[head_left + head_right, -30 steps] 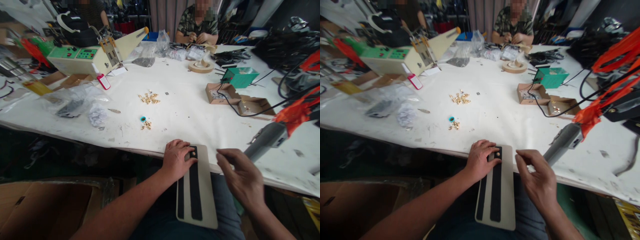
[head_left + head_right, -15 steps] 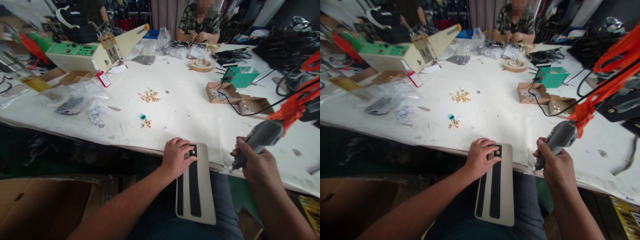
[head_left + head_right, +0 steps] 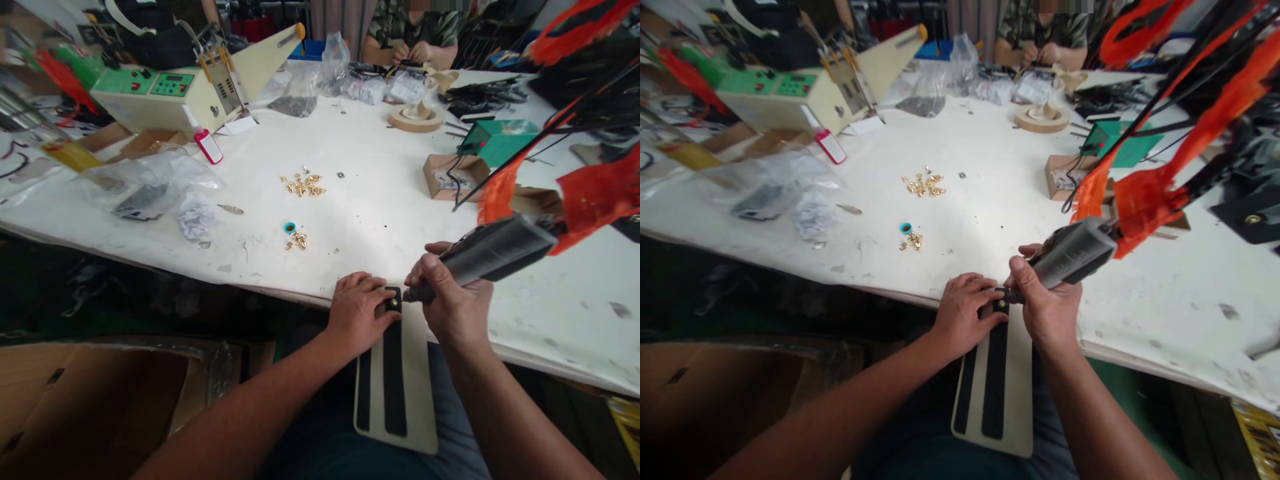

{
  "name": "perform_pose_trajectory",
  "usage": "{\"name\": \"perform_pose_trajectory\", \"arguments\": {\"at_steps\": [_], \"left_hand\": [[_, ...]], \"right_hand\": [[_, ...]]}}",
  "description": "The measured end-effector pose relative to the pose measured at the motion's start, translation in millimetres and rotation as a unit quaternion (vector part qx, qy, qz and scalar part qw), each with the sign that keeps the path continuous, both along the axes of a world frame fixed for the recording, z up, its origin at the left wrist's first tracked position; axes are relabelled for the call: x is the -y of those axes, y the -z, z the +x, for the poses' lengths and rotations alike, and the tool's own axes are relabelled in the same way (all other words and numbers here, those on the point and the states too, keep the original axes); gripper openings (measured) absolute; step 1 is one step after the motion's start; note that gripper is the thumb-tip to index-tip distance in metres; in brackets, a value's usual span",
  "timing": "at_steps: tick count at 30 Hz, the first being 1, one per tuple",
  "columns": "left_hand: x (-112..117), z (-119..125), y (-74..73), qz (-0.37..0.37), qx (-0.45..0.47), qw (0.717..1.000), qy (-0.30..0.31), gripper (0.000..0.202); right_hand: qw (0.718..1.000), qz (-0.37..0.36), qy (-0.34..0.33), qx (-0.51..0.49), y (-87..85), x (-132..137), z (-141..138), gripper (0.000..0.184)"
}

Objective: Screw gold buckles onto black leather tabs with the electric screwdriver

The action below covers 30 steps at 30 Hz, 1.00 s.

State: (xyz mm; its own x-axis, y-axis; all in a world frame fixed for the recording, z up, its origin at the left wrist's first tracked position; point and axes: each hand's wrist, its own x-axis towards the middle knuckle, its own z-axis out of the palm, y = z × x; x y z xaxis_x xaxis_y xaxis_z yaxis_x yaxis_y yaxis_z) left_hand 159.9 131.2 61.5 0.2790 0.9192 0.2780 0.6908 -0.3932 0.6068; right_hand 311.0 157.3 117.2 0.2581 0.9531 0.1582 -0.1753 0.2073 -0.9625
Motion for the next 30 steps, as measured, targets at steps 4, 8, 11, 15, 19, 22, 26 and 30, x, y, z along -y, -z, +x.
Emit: {"name": "perform_pose_trajectory", "arguments": {"at_steps": [4, 8, 11, 15, 19, 22, 26, 30], "left_hand": [[0.3, -0.6, -1.3, -0.001, -0.002, 1.0, 0.002, 0.038], [-0.2, -0.7, -1.5, 0.0, -0.002, 1.0, 0.002, 0.038], [-0.3, -0.7, -1.1, 0.0, -0.002, 1.0, 0.003, 0.037], [0.2, -0.7, -0.6, 0.001, 0.002, 1.0, 0.002, 0.037], [0.3, -0.5, -0.8, -0.001, 0.002, 1.0, 0.001, 0.038], [0.1, -0.7, -0.8, -0.001, 0.002, 1.0, 0.001, 0.039], [-0.1, -1.1, -0.8, -0.002, 0.002, 1.0, 0.005, 0.039], [-0.1, -0.9, -1.8, -0.002, 0.0, 1.0, 0.006, 0.036]], "right_hand": [[1.0, 0.026, -0.005, -0.015, 2.5, -1.8, -4.6, 0.031], [0.999, 0.034, -0.007, -0.013, 4.0, -3.2, -6.6, 0.029], [0.999, 0.032, -0.006, -0.014, 5.7, -3.7, -6.5, 0.03], [0.999, 0.032, -0.012, -0.013, 5.8, -2.2, -6.9, 0.032], [0.999, 0.03, -0.025, -0.004, 4.3, -0.6, -8.0, 0.03], [0.999, 0.033, -0.034, 0.013, 4.1, 0.1, -7.2, 0.027], [0.995, 0.038, -0.049, 0.082, 5.3, 0.7, -3.8, 0.027], [0.989, 0.044, -0.075, 0.121, 6.3, -0.8, -0.7, 0.029]]}}
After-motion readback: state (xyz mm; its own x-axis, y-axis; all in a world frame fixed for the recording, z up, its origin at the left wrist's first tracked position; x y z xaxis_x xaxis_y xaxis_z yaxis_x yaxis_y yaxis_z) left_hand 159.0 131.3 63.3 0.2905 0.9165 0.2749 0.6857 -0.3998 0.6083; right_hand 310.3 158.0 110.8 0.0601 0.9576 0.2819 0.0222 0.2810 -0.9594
